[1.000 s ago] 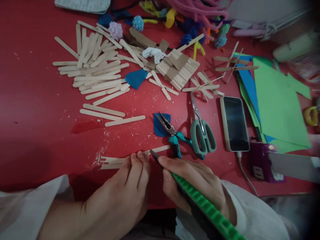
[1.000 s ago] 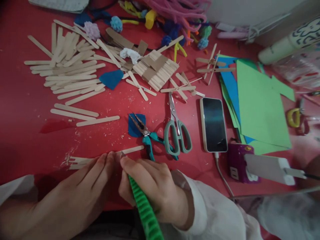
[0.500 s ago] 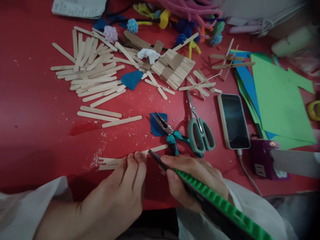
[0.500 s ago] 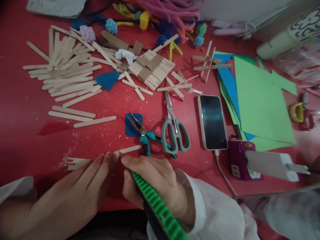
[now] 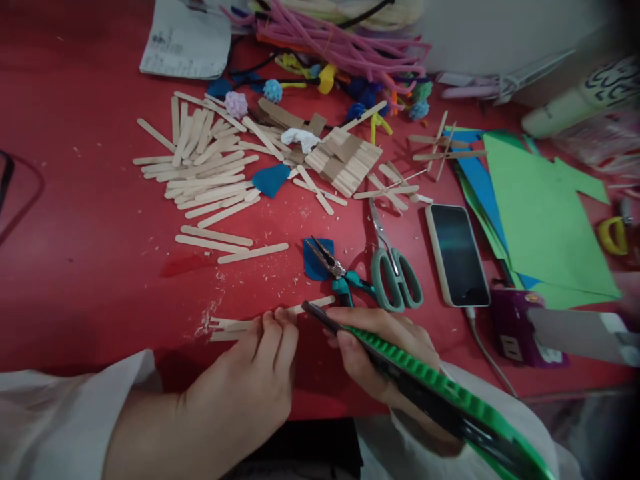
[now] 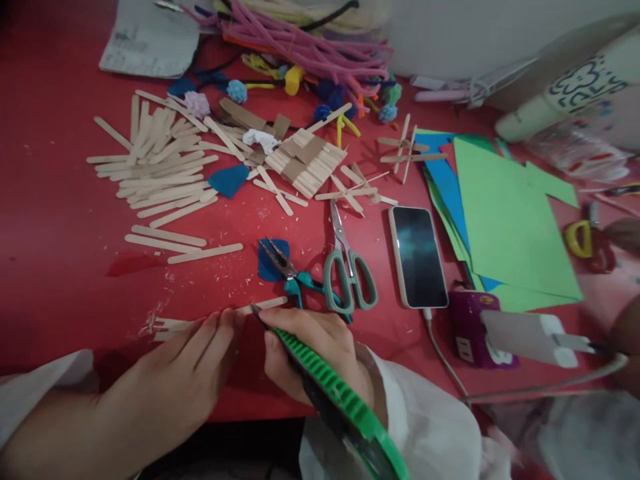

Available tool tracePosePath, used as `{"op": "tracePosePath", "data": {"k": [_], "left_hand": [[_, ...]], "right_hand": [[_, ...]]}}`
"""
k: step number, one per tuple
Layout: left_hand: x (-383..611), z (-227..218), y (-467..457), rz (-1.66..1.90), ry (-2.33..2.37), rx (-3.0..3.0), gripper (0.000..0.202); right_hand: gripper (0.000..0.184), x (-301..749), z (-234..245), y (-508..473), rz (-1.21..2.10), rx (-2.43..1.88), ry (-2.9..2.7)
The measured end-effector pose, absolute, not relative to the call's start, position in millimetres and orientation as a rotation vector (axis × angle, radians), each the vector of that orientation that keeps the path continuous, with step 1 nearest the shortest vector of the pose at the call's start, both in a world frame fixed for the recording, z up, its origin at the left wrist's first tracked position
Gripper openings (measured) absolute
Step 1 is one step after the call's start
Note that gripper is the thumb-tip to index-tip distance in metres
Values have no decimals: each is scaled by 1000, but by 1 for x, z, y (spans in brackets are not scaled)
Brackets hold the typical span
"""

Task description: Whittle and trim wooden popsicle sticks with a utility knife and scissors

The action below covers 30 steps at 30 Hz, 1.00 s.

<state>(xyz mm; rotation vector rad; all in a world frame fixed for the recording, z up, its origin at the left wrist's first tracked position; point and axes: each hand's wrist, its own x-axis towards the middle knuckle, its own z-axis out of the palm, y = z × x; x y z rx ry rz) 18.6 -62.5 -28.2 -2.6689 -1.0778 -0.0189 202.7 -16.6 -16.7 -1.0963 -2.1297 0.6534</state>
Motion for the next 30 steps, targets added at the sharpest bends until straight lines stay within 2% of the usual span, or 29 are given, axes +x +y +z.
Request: {"op": "tracePosePath", "data": {"k": [11, 21, 26, 30], "left_hand": [[19, -23, -64, 114, -1068, -2622, 36], [20, -26, -65, 53, -1097, -2632, 35], [19, -24, -63, 41, -1084, -2650, 32], [20, -26, -63, 1, -1096, -2635, 34]], "right_hand": [[19, 200, -23, -16, 651, -1021, -2078], [15, 201, -17, -14, 635, -956, -2171], [18, 201, -16, -14, 631, -859, -2176], [21, 203, -15, -16, 605, -938, -2121]]}}
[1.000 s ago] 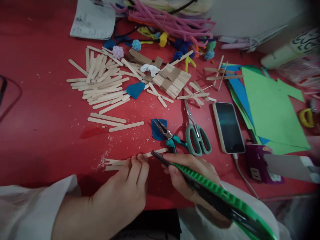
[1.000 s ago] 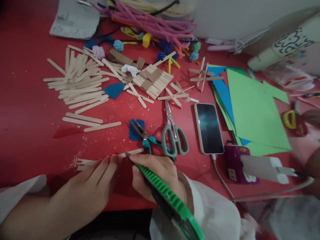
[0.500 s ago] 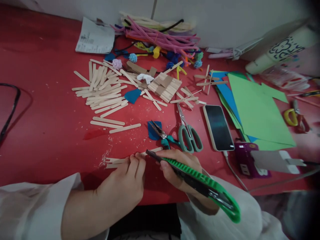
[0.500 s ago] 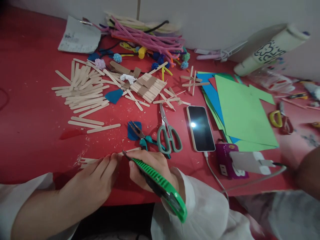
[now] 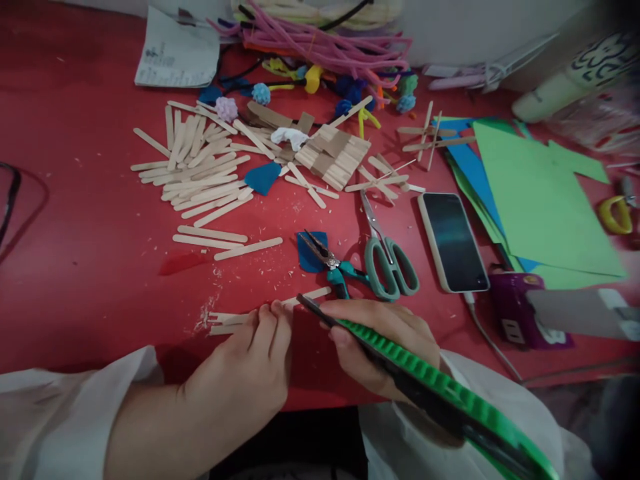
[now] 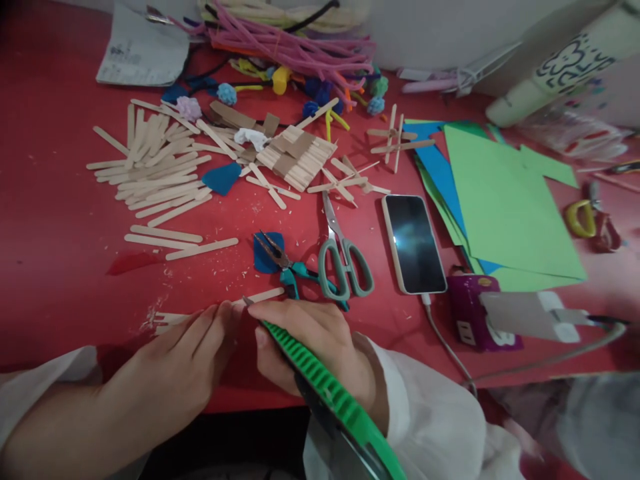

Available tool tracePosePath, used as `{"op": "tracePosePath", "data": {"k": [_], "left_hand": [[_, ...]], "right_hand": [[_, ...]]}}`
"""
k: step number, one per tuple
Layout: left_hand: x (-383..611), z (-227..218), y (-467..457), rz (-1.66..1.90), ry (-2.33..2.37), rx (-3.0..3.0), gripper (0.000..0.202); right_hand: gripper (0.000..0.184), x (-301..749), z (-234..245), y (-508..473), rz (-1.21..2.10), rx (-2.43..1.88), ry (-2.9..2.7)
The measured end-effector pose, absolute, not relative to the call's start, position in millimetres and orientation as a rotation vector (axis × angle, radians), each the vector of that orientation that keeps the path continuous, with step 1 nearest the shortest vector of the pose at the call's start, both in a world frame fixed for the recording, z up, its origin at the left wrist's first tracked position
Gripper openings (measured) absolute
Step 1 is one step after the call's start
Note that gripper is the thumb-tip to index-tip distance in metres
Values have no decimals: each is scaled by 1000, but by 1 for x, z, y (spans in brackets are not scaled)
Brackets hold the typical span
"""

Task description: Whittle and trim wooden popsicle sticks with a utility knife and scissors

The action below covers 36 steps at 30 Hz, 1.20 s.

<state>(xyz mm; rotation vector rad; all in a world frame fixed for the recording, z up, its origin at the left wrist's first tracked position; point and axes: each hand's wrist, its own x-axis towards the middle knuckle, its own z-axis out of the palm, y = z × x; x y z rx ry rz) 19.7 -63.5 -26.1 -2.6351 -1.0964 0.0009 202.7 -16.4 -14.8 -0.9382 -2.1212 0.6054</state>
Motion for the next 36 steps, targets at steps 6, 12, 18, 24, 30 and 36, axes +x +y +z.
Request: {"op": "tracePosePath", "data": {"k": [6, 12, 18, 24, 30, 36], "left_hand": [[20, -25, -63, -1, -1077, -2635, 36], [18, -26, -64, -5, -1086, -2662, 34], [18, -26, -62, 8, -1060, -2655, 38], [19, -27, -62, -42, -1084, -2635, 38], [20, -27, -61, -50, -1062, -2634, 40], [22, -25, -57, -112, -1060, -2643, 38]], "right_hand": [[20, 204, -20, -18, 670, -928, -2151], [21, 203, -19, -17, 670, -941, -2178], [19, 200, -18, -14, 621, -867, -2201], [15, 201, -19, -15, 636, -916, -2225], [17, 201, -21, -15, 618, -882, -2204], [18, 200, -19, -21, 472, -948, -2340]]}}
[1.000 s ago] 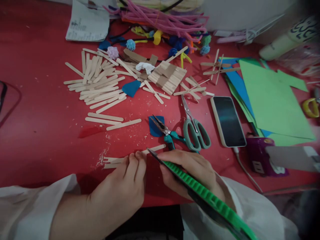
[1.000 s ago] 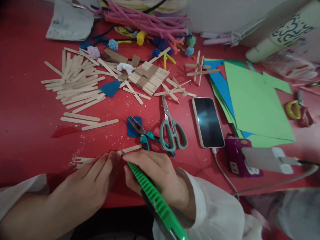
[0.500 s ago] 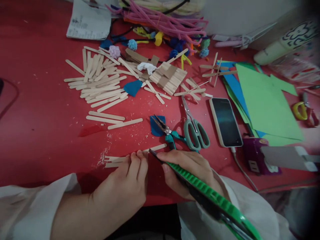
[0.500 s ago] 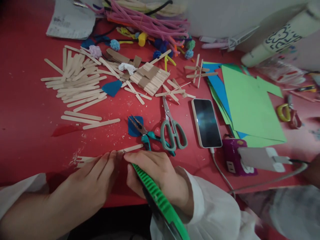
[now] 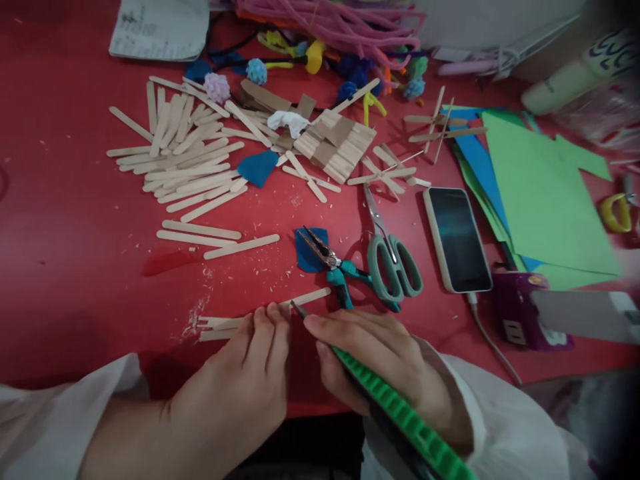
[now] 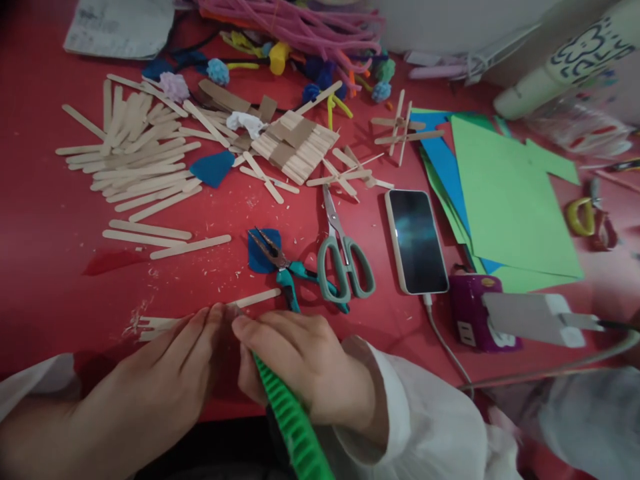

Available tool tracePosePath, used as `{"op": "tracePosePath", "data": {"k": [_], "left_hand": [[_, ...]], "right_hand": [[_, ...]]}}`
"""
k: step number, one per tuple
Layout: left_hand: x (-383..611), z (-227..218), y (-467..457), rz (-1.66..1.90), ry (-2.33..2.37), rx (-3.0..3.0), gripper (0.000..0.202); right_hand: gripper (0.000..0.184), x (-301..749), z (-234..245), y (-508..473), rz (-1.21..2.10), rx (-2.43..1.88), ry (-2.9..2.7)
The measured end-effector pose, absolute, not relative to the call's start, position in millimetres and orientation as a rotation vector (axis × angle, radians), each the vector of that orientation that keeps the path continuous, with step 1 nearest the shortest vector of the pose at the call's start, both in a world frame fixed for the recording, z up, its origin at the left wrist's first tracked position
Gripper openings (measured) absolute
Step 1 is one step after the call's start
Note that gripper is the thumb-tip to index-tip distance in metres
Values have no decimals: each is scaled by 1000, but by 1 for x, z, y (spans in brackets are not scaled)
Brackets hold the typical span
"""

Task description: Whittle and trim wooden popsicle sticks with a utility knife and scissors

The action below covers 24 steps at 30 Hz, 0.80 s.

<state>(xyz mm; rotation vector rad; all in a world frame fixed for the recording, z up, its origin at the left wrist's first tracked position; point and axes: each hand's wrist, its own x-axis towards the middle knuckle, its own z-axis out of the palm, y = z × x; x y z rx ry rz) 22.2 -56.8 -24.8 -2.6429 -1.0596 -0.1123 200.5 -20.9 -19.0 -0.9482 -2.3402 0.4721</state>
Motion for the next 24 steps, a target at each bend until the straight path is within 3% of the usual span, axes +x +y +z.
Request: {"op": "tracePosePath", "data": {"k": [11, 17, 24], "left_hand": [[22, -27, -61, -99, -1127, -2657, 40], [21, -23, -61, -54, -1072, -2611, 42], [22, -24, -60, -88, -1087, -2638, 41]], "right_hand": [[18, 196, -20, -25, 265, -732, -2539], [18, 199, -25, -26, 427, -961, -2176], [20, 197, -18, -26, 451, -1063, -2254]]}}
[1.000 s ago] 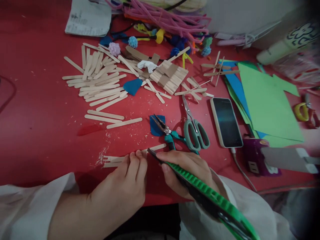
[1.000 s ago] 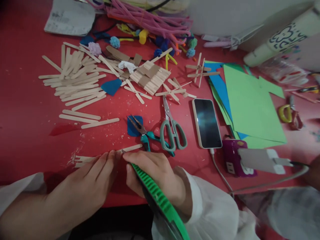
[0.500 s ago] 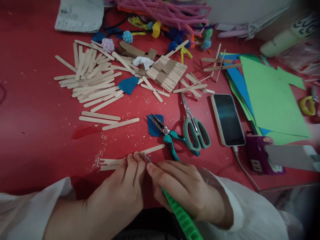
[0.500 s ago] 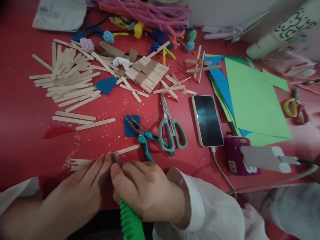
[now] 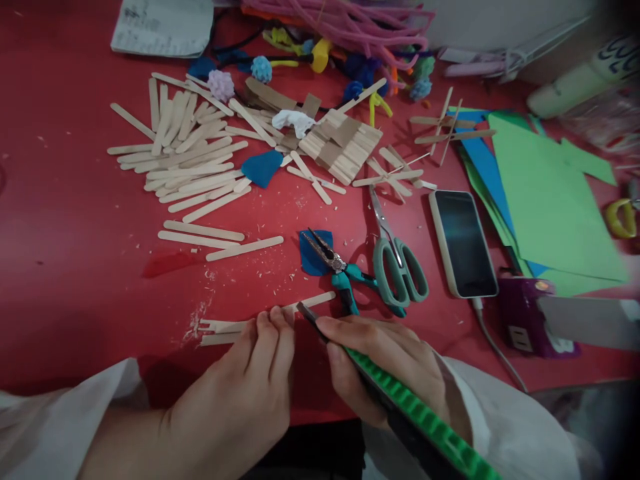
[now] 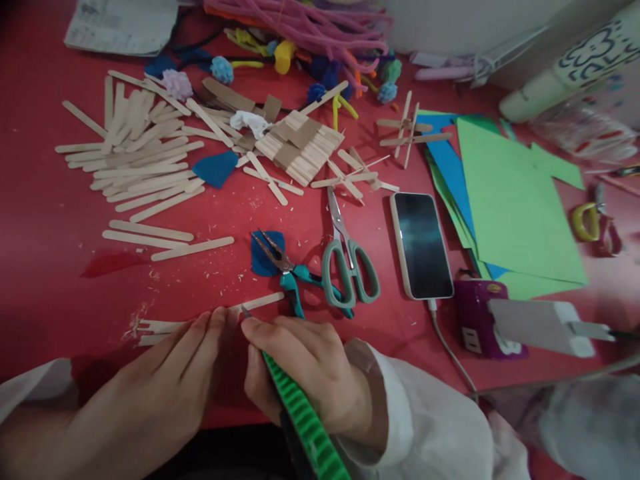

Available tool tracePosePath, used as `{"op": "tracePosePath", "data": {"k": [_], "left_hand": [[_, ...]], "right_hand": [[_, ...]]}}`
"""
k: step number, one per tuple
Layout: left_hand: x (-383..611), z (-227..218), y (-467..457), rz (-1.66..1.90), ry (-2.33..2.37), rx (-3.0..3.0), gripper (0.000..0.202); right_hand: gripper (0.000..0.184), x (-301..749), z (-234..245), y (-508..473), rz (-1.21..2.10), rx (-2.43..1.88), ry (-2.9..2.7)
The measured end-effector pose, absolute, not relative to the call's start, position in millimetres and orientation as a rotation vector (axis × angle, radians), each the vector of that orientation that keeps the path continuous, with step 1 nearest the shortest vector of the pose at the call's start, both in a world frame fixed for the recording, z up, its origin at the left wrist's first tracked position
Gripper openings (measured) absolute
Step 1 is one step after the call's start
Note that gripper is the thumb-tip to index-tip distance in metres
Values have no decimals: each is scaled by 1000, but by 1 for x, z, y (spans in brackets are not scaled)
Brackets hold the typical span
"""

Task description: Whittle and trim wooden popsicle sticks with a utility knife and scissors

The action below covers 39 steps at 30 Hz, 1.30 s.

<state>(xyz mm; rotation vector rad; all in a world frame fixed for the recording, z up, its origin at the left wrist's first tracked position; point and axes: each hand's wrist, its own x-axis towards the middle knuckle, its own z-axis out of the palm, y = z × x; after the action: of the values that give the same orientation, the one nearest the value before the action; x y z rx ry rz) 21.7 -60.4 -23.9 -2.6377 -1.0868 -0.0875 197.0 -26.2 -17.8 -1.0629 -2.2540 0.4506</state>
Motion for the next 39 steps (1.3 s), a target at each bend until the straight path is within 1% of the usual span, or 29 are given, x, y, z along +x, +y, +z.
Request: {"op": "tracePosePath", "data": {"k": [8, 13, 19, 24, 29, 32, 36, 39], "left_hand": [[22, -30, -63, -167, -1107, -2636, 38], [22, -29, -64, -113, -1145, -2683, 39], [22, -27, -65, -161, -1182, -2705, 35], [21, -28, -66, -131, -1182, -2713, 37], [22, -27, -62, -131, -1153, -2659, 38], [23, -25, -61, -103, -1136, -2648, 41], [22, -22, -62, -39, -1124, -2650, 44], [21, -23, -61, -39, -1120, -2639, 42]], "right_hand": [[15, 195, -20, -28, 348, -1018, -2351], [16, 192, -14, -23, 421, -950, -2394], [15, 190, -13, -18, 426, -896, -2402], [17, 193, -13, -19, 456, -926, -2384], [20, 198, -20, -23, 496, -1029, -2242], [19, 199, -24, -23, 450, -966, -2134], [19, 199, -21, -21, 536, -976, -2242], [18, 198, -19, -23, 491, -965, -2254]]}}
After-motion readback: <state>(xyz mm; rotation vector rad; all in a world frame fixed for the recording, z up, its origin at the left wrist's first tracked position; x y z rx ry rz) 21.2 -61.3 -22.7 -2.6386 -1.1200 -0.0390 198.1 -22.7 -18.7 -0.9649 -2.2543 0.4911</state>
